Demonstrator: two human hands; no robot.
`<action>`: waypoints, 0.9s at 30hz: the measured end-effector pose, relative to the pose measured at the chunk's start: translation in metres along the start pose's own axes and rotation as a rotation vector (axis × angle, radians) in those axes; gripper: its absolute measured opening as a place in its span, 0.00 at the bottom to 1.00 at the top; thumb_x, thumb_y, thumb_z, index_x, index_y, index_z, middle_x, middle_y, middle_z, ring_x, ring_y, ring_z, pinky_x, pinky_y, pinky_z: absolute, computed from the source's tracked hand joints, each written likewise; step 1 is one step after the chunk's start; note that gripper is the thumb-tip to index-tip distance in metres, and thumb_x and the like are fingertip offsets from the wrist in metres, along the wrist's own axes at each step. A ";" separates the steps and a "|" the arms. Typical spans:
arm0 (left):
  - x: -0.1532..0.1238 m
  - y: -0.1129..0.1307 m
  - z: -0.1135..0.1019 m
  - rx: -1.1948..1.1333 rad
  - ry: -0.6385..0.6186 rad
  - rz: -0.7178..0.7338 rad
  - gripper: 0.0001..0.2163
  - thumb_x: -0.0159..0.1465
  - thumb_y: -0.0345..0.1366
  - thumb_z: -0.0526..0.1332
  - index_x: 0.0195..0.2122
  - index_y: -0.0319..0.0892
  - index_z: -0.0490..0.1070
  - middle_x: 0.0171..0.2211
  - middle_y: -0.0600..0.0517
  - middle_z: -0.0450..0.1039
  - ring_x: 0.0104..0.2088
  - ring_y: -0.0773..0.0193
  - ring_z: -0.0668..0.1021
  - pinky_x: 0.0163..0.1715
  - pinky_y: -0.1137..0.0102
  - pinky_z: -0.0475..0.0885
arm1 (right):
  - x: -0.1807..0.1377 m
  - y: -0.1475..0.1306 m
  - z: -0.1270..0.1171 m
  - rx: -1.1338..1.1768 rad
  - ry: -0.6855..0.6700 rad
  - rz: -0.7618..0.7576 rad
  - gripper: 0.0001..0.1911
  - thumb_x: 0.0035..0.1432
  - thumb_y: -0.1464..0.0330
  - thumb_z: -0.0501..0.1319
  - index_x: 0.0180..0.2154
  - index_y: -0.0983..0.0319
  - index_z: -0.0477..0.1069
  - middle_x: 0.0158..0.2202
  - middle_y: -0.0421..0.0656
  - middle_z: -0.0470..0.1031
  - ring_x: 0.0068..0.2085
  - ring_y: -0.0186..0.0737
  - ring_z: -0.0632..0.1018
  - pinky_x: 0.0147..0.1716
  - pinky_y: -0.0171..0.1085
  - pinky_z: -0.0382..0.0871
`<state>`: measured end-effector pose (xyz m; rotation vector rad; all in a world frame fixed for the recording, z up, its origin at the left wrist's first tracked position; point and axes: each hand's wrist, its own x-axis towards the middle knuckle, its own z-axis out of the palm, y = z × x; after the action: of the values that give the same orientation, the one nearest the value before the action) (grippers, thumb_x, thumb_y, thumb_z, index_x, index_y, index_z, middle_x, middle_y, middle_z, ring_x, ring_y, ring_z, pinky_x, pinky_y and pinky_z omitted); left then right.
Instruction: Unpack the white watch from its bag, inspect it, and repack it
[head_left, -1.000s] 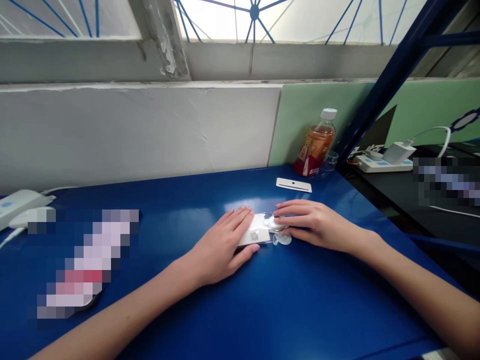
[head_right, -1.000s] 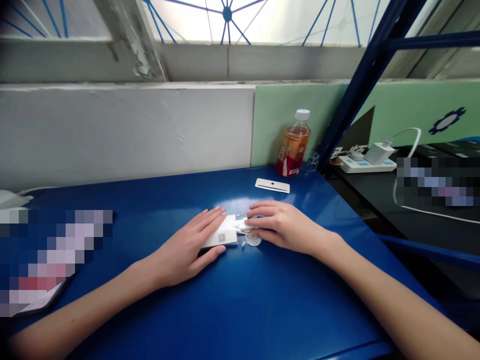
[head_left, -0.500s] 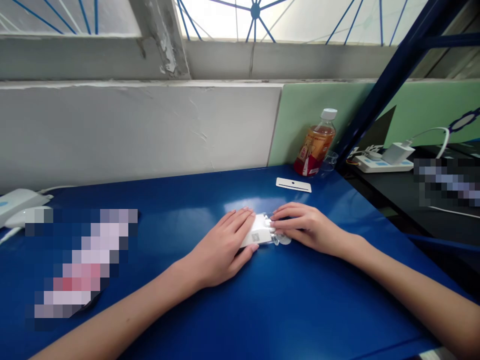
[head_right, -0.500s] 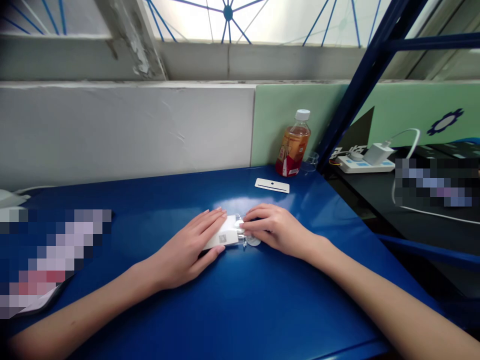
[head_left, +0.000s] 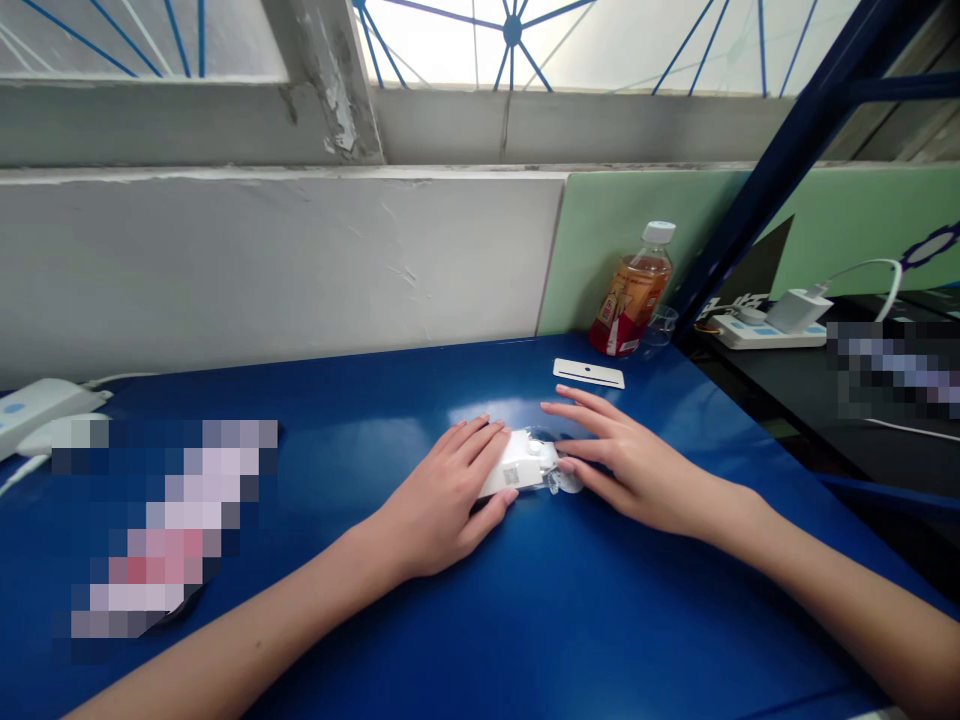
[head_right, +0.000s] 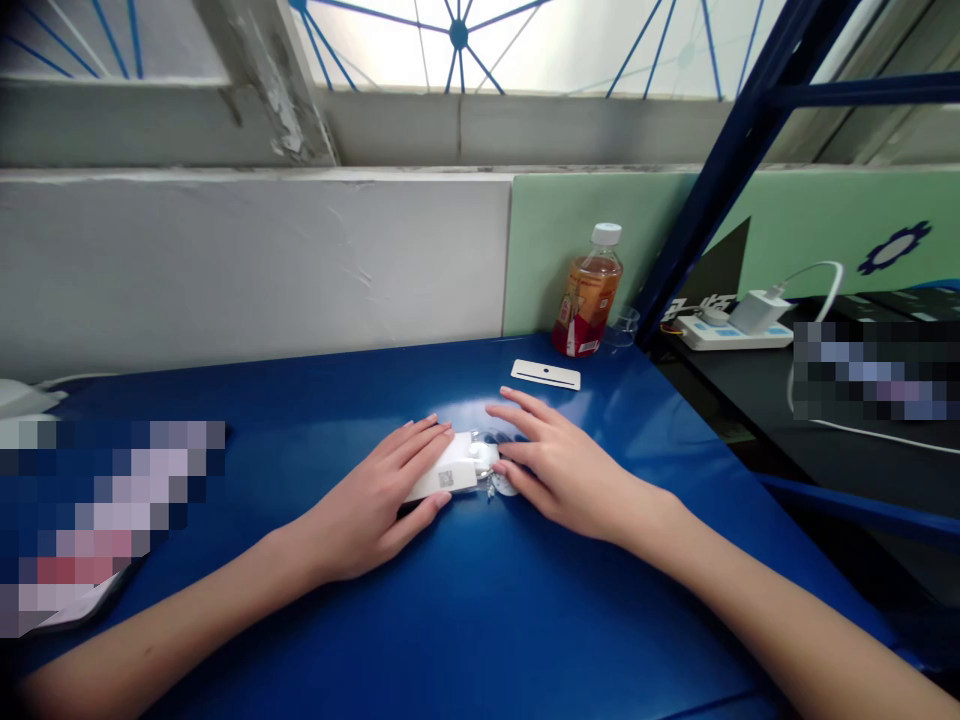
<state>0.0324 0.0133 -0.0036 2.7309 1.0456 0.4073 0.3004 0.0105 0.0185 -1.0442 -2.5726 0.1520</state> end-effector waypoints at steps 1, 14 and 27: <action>0.000 0.000 0.000 0.001 0.003 0.001 0.25 0.72 0.43 0.51 0.67 0.35 0.55 0.66 0.38 0.60 0.68 0.48 0.59 0.65 0.50 0.57 | -0.001 -0.004 0.001 0.019 -0.025 0.019 0.15 0.68 0.68 0.54 0.48 0.64 0.78 0.64 0.53 0.65 0.69 0.58 0.55 0.61 0.58 0.64; 0.000 0.000 0.000 0.053 -0.017 0.065 0.24 0.73 0.41 0.50 0.66 0.33 0.55 0.65 0.36 0.60 0.66 0.47 0.61 0.65 0.50 0.57 | -0.004 -0.015 0.013 0.281 -0.224 0.082 0.23 0.70 0.61 0.52 0.60 0.64 0.67 0.72 0.50 0.46 0.72 0.53 0.40 0.66 0.58 0.51; 0.004 0.002 -0.004 0.136 -0.128 0.060 0.27 0.74 0.46 0.46 0.68 0.33 0.53 0.68 0.37 0.54 0.69 0.46 0.55 0.65 0.50 0.53 | 0.001 0.007 0.002 -0.040 0.115 0.076 0.12 0.64 0.70 0.57 0.40 0.63 0.80 0.55 0.54 0.75 0.64 0.60 0.66 0.58 0.59 0.67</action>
<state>0.0349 0.0147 0.0015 2.8695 0.9942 0.1724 0.3033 0.0165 0.0153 -1.1319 -2.4437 0.0583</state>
